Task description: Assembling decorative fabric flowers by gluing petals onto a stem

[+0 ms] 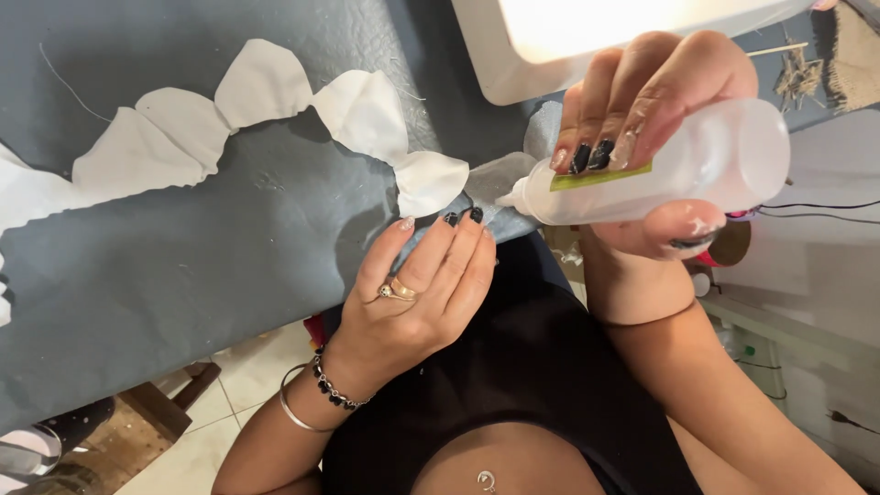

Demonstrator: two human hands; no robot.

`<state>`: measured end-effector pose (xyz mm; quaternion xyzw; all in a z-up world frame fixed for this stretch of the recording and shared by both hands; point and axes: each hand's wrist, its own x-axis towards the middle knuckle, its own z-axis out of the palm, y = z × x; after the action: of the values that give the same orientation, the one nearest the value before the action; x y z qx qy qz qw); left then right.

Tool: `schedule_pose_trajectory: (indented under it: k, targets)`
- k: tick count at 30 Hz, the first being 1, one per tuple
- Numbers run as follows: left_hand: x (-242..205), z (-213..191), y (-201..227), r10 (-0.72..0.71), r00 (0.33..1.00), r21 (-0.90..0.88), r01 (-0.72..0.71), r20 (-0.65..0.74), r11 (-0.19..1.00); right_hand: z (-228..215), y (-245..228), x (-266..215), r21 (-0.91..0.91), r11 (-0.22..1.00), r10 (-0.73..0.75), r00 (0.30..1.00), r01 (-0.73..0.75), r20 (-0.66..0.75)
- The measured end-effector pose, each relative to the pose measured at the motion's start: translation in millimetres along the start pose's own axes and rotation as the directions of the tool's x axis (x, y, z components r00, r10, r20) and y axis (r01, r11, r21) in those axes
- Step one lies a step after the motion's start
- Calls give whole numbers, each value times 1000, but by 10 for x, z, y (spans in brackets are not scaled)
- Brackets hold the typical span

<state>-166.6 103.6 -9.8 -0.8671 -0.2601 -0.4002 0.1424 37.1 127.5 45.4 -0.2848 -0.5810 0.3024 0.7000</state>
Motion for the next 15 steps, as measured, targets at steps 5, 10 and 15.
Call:
schedule_pose_trajectory:
  k: [5, 10, 15]
  targets:
    - [-19, -2, -3, -9, 1000, -10, 9, -9, 1000, -124, 14, -57, -40, 999, 24, 999, -23, 26]
    - [-2, -12, 1, -3, 1000, -3, 3, 5, 1000, -249, -63, -39, -94, 995, 31, 1000, -30, 3]
    - [22, -19, 18, -6, 1000, -30, 6, -1, 1000, -101, -127, -10, -108, 994, 24, 993, -11, 120]
